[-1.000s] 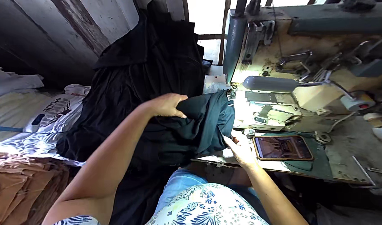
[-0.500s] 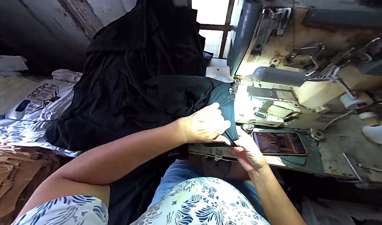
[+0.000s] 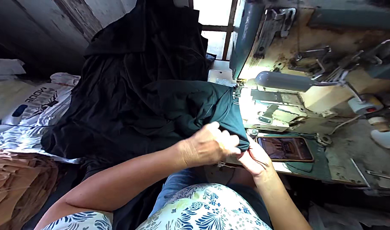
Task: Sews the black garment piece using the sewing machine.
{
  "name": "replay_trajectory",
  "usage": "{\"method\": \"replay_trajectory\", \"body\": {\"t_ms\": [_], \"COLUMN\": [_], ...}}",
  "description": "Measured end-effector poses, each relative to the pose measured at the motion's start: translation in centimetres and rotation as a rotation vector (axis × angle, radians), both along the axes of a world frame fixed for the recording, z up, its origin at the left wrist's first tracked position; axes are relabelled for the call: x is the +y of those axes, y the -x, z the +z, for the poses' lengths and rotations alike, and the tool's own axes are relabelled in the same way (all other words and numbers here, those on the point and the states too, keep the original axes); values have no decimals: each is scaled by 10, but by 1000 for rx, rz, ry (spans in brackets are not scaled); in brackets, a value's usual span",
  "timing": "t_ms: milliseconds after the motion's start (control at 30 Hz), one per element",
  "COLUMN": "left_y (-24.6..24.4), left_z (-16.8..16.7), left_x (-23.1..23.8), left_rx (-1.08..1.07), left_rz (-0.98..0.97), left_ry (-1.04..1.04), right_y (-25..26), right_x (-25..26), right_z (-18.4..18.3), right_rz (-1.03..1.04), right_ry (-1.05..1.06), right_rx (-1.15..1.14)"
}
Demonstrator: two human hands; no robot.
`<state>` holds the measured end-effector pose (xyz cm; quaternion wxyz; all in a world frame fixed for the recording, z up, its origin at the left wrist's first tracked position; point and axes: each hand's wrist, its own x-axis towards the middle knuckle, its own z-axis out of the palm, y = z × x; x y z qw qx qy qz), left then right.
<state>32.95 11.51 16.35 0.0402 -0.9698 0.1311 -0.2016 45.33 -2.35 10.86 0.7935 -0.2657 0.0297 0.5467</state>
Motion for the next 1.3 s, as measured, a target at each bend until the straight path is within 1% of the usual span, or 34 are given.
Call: {"method": "replay_trajectory", "body": {"t_ms": [67,133,233,333,400,467,500,567,633,700,800,900,967,1067,1133,1167,1233,1267,1300], "left_y": [-10,-20,-31,-34,-36,-36,-35,-33,-30,-29,-31,-41,-51,-71,-84,-87,-87,-84,-81], "left_z": [10,18,15,-2,-15,-23,-25,-27,-28,-27,-22,-7,3,10,5,3,7,10,12], "left_x": [19,32,26,14,14,15,16,18,19,21,31,49,69,99,112,116,121,121,120], "left_rx": [-129,-160,-160,-96,-124,-163,-169,-178,-178,-171,-147,-97,-67,-52,-149,-231,-417,-472,-462], "left_rz": [160,274,318,401,419,419,416,402,396,378,332,280,215,86,57,61,54,35,20], "left_ry": [-8,6,45,99,144,166,171,179,185,185,243,346,425,491,458,400,154,56,24], "right_y": [6,14,22,21,15,9,8,9,8,4,-6,-15,-18,-23,-23,-23,-28,-32,-35], "right_x": [1,7,16,20,20,21,20,18,14,11,15,24,31,41,44,44,42,37,30], "right_z": [2,2,-6,-14,-27,-33,-33,-30,-32,-36,-39,-31,-21,-13,-7,-2,4,5,6], "right_rz": [-22,-91,-208,-316,-357,-384,-372,-324,-270,-250,-291,-257,-216,-179,-126,-88,11,61,91], "right_ry": [-4,63,166,234,195,139,146,186,177,134,118,183,215,147,154,171,192,197,206], "right_rx": [87,20,-255,-554,-775,-982,-1030,-988,-944,-981,-1092,-1188,-1156,-1093,-1043,-1010,-994,-1030,-1094]}}
